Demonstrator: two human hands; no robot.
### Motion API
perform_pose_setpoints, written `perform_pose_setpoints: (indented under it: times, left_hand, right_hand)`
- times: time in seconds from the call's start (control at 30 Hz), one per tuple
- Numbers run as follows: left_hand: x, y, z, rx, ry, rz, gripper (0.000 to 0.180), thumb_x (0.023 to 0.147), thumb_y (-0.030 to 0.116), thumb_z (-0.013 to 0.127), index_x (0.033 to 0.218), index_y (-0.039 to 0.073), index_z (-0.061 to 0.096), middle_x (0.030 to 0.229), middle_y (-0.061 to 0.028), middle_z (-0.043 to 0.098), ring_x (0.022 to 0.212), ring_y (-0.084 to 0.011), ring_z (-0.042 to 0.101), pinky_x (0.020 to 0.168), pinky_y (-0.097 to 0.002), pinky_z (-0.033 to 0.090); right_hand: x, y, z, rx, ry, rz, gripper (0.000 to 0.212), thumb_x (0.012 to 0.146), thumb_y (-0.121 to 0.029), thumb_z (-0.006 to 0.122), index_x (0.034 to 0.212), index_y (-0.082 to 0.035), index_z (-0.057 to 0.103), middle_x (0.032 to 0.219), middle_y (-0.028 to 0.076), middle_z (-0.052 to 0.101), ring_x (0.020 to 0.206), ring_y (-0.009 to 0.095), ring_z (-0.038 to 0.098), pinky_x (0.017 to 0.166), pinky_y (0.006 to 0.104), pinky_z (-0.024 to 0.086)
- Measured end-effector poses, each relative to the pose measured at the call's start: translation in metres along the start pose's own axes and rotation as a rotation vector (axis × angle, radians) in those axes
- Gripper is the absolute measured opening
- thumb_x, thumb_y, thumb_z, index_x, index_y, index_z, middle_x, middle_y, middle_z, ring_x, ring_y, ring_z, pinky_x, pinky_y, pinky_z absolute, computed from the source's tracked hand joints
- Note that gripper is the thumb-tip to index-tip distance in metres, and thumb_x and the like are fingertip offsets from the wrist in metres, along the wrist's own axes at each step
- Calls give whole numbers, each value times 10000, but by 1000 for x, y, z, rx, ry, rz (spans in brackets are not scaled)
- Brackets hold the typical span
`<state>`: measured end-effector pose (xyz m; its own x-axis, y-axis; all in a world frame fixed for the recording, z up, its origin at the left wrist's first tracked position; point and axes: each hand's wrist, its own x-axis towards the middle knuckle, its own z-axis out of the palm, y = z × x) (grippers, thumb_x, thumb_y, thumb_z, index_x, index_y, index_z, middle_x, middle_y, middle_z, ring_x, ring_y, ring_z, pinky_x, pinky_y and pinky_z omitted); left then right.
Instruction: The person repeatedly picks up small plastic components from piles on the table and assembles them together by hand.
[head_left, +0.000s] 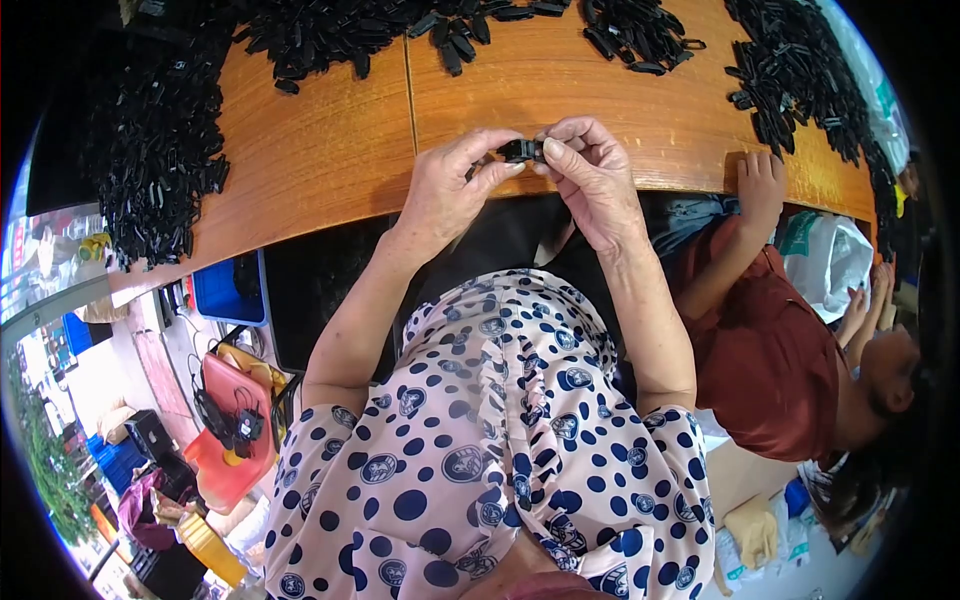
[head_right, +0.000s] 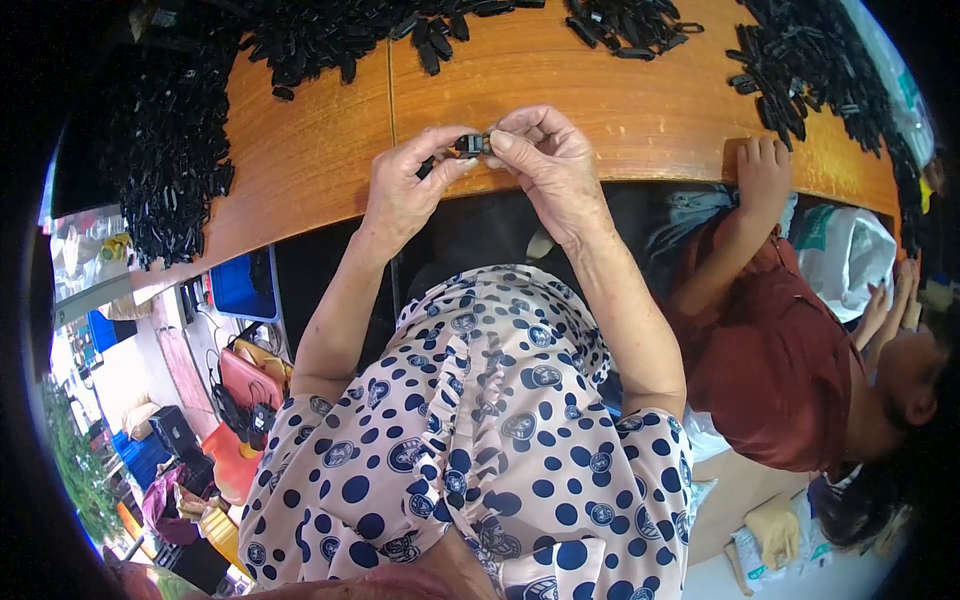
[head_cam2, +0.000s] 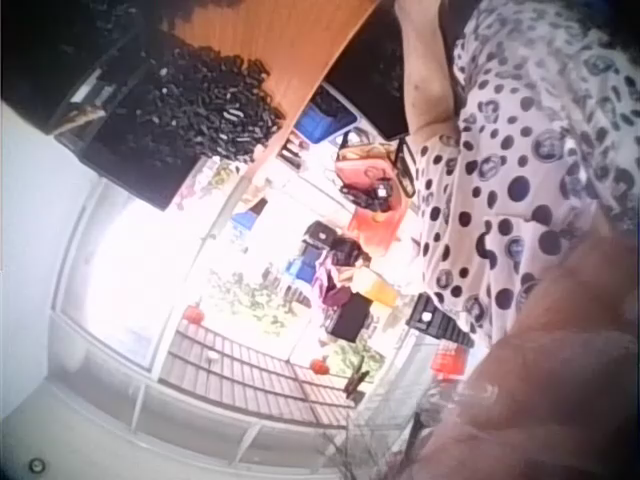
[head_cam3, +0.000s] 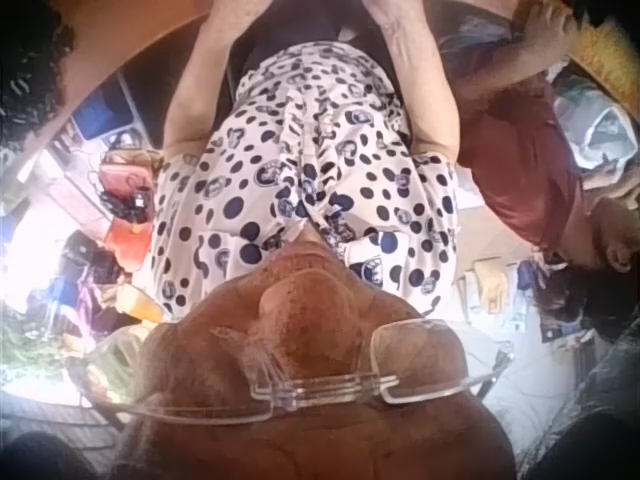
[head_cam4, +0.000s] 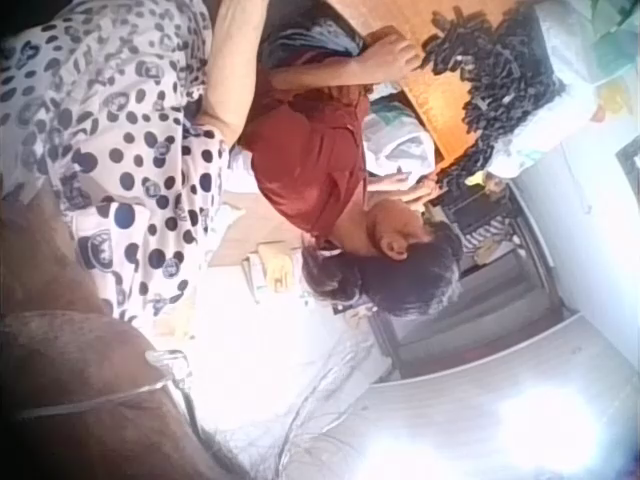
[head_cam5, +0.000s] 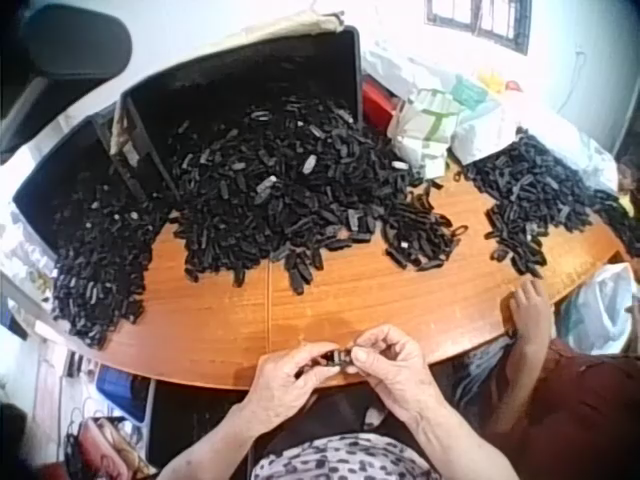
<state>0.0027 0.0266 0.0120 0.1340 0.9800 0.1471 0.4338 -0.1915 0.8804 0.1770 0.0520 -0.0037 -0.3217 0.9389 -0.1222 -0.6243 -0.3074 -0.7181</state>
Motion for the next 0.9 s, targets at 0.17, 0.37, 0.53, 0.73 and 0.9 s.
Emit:
perform_pose_setpoints:
  times: [0.17,0.37,0.53,0.73,0.9]
  left_hand:
    - [-5,0,-2,53,16,55,252,785,67,677,1033,43,637,903,-76,666,803,-169,632,700,-275,500]
    - [-15,-2,-13,297,-1,306,216,748,79,699,945,39,620,823,-106,638,757,-246,631,645,-306,492]
    - [-23,-4,-19,320,6,380,231,728,118,707,925,51,606,812,-98,629,735,-271,609,635,-334,494]
    - [-39,-3,-17,-280,2,-100,228,770,43,687,983,7,617,887,-80,629,798,-165,620,655,-291,493]
    - [-54,-7,-23,-850,-17,-355,216,834,44,631,1041,-13,621,1361,-100,392,1050,-162,519,754,-224,476]
  right_hand:
    - [-3,-4,-2,-139,-17,97,128,826,-58,666,921,-19,589,818,40,611,720,107,612,681,231,544]
    - [-7,-14,-1,-419,-133,319,188,810,-143,704,896,-23,590,739,33,607,601,93,581,519,200,481]
    - [-6,-7,0,-482,-173,417,200,811,-173,707,888,-31,589,738,33,608,608,95,584,499,193,457]
    - [-10,8,11,-125,-241,585,263,865,-230,644,1009,-37,537,831,58,605,691,144,639,490,198,477]
    - [-16,32,18,-58,-509,656,562,900,-470,516,1243,-38,412,968,93,570,771,191,622,475,203,475]
